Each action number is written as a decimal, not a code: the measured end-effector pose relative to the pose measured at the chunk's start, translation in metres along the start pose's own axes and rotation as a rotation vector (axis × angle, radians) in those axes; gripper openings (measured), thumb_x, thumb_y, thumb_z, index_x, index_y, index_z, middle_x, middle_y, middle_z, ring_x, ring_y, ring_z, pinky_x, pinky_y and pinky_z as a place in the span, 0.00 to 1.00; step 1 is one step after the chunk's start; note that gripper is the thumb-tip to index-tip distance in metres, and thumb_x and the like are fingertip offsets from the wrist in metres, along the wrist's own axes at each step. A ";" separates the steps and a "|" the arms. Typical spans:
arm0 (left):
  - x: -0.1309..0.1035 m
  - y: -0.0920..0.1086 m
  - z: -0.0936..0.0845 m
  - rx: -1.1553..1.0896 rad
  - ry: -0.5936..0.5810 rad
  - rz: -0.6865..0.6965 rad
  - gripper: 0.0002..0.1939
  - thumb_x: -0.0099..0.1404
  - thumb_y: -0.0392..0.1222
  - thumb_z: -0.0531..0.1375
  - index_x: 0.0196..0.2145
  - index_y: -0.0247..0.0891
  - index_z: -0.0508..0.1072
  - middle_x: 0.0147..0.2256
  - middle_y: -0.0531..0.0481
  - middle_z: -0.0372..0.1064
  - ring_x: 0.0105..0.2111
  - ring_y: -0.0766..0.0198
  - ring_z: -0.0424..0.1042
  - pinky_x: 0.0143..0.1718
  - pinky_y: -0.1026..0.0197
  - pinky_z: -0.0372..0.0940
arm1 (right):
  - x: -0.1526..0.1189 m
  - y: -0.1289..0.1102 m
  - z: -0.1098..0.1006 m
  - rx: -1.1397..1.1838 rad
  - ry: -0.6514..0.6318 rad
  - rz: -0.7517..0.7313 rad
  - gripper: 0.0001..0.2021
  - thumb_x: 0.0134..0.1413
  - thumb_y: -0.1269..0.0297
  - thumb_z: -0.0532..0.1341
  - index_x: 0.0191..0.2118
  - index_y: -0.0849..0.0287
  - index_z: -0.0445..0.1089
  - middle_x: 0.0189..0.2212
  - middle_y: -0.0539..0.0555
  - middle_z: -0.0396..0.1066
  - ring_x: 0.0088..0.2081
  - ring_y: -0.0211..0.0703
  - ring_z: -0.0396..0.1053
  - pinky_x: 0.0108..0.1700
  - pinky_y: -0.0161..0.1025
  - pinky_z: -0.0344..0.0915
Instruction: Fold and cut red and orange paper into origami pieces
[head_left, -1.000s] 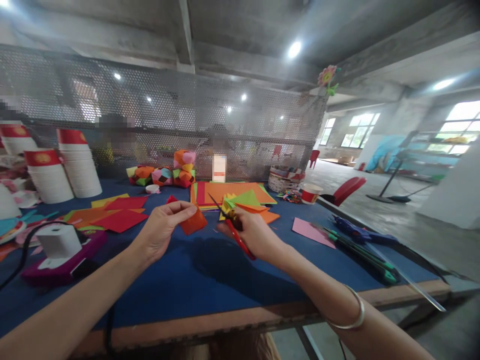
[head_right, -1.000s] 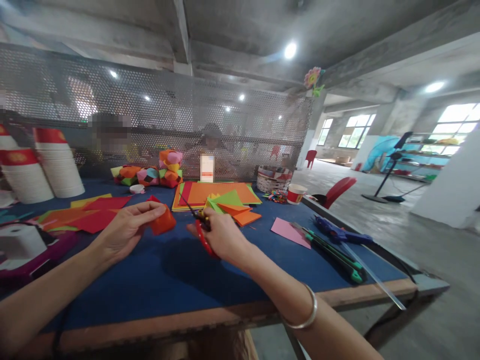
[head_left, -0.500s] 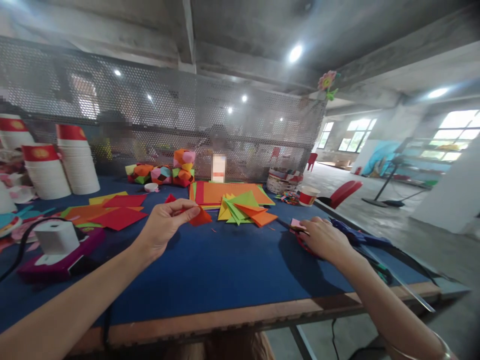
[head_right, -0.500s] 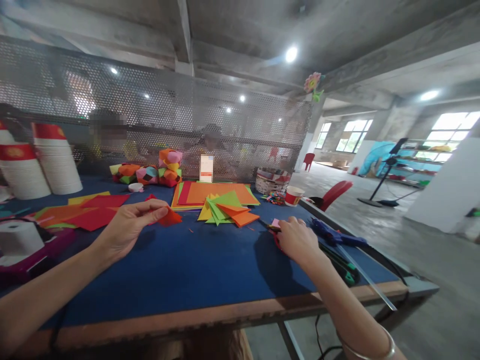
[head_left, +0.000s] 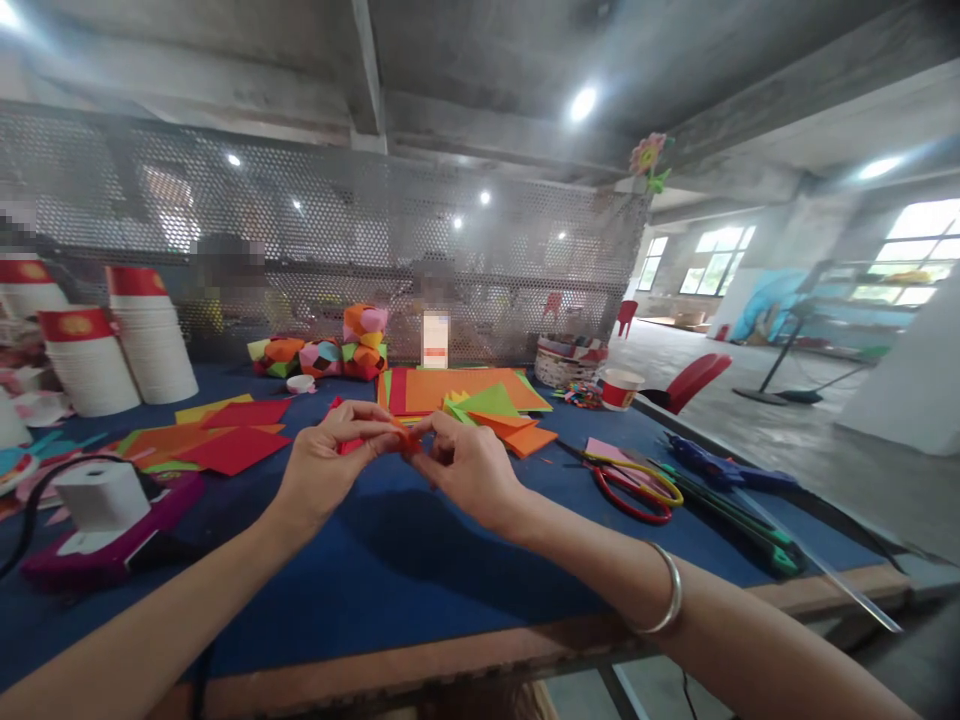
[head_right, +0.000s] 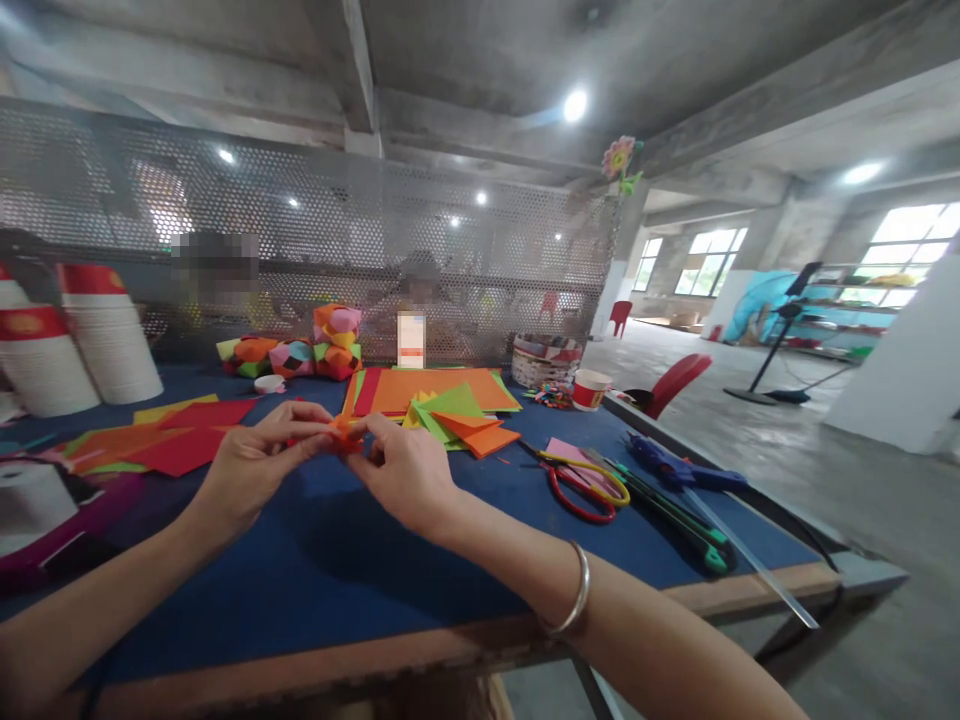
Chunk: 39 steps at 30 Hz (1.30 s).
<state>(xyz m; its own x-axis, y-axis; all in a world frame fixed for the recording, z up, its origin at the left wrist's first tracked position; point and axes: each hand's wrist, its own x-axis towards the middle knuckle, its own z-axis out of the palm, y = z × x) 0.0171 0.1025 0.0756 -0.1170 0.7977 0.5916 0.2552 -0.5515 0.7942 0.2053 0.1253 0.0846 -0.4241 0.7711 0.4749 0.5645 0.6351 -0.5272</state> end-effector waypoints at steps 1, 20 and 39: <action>-0.001 0.000 0.001 0.012 -0.014 0.006 0.04 0.54 0.49 0.72 0.28 0.51 0.87 0.38 0.48 0.74 0.44 0.55 0.72 0.52 0.53 0.65 | 0.000 0.005 0.001 -0.064 0.036 -0.047 0.07 0.66 0.62 0.66 0.46 0.55 0.78 0.24 0.47 0.75 0.25 0.38 0.69 0.31 0.35 0.57; 0.000 -0.001 0.007 -0.325 -0.153 -0.573 0.21 0.42 0.40 0.77 0.36 0.38 0.81 0.31 0.51 0.82 0.31 0.62 0.78 0.36 0.62 0.69 | -0.016 0.031 -0.009 -0.525 0.060 -0.822 0.14 0.73 0.72 0.54 0.37 0.56 0.74 0.28 0.53 0.74 0.30 0.44 0.66 0.31 0.43 0.55; -0.004 0.001 0.014 -0.261 -0.230 -0.547 0.27 0.41 0.39 0.76 0.41 0.37 0.78 0.29 0.50 0.83 0.28 0.61 0.80 0.34 0.61 0.72 | -0.011 0.033 0.014 -0.234 0.220 -0.569 0.10 0.70 0.67 0.60 0.37 0.59 0.76 0.46 0.61 0.74 0.48 0.50 0.70 0.52 0.48 0.69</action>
<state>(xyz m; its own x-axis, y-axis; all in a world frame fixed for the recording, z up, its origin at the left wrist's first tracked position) 0.0313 0.1023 0.0725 0.0520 0.9962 0.0696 -0.0280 -0.0682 0.9973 0.2186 0.1385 0.0526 -0.5617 0.2741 0.7806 0.4444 0.8958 0.0052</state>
